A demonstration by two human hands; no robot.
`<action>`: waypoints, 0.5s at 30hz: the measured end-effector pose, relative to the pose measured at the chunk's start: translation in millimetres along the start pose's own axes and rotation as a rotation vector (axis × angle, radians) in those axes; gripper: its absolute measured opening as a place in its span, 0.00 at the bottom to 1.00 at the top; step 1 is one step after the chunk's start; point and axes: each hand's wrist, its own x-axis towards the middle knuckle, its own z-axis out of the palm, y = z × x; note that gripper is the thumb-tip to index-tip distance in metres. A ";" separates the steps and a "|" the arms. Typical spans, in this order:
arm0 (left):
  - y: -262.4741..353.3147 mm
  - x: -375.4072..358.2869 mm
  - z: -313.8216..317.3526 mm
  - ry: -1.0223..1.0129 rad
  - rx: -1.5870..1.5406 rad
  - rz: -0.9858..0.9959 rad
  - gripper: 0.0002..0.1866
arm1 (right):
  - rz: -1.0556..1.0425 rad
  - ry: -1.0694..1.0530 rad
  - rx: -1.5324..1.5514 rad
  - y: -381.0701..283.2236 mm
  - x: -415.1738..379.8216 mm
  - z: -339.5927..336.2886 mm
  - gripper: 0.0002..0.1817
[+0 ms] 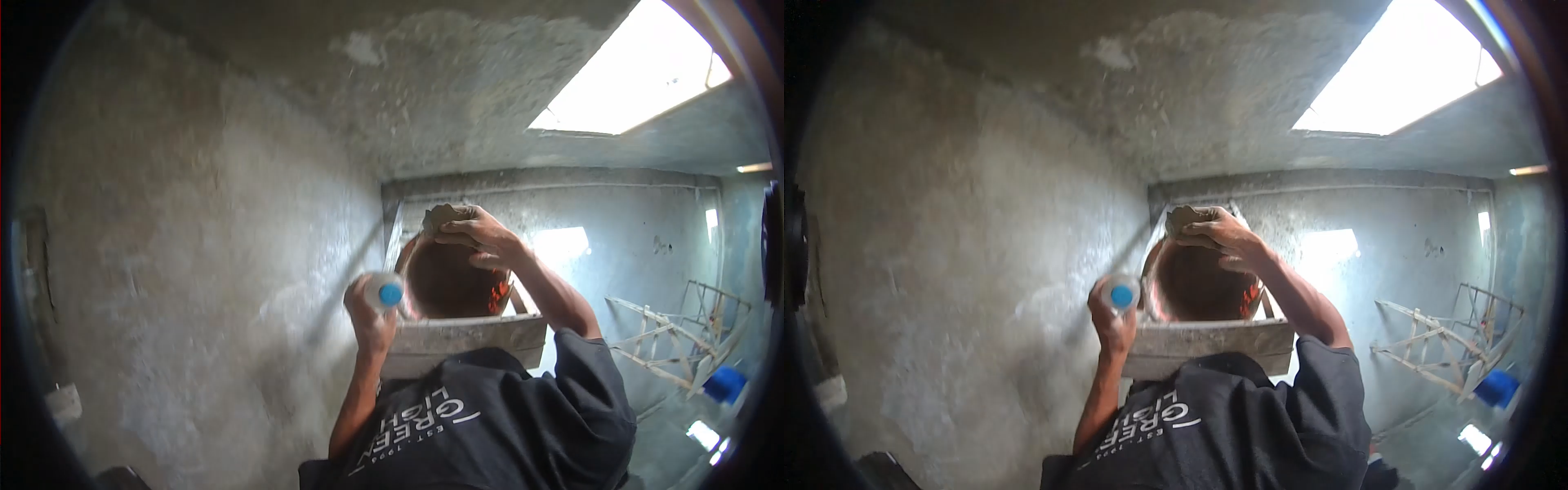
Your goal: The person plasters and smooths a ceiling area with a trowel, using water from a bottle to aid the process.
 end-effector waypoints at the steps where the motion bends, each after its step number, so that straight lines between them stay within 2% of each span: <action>1: 3.6 2.5 -2.1 -0.004 -0.027 -0.034 0.31 | -0.131 -0.055 0.036 3.0 17.9 -18.4 0.17; 2: 1.8 -0.4 -2.4 0.012 -0.017 -0.053 0.31 | -0.254 -0.113 0.071 -1.6 34.1 -34.3 0.17; 5: 6.1 8.7 -2.5 0.062 -0.015 0.000 0.31 | -0.488 0.083 0.233 -44.7 66.1 -53.2 0.18; 8: 13.2 30.1 6.1 0.075 -0.151 -0.047 0.30 | -0.645 0.132 0.472 -104.9 87.3 -68.7 0.19; 10: 14.3 44.6 16.1 0.037 -0.160 0.042 0.31 | -0.744 0.153 0.505 -145.0 98.2 -75.9 0.19; 12: 13.8 55.7 29.0 -0.015 -0.245 0.030 0.32 | -0.838 0.174 0.539 -187.3 115.1 -86.0 0.19; 14: 15.9 65.5 38.0 -0.071 -0.288 0.009 0.33 | -1.075 0.358 0.484 -225.3 132.2 -96.7 0.17; 15: 15.4 70.6 42.2 -0.073 -0.284 0.016 0.33 | -1.081 0.358 0.491 -242.6 136.1 -98.1 0.17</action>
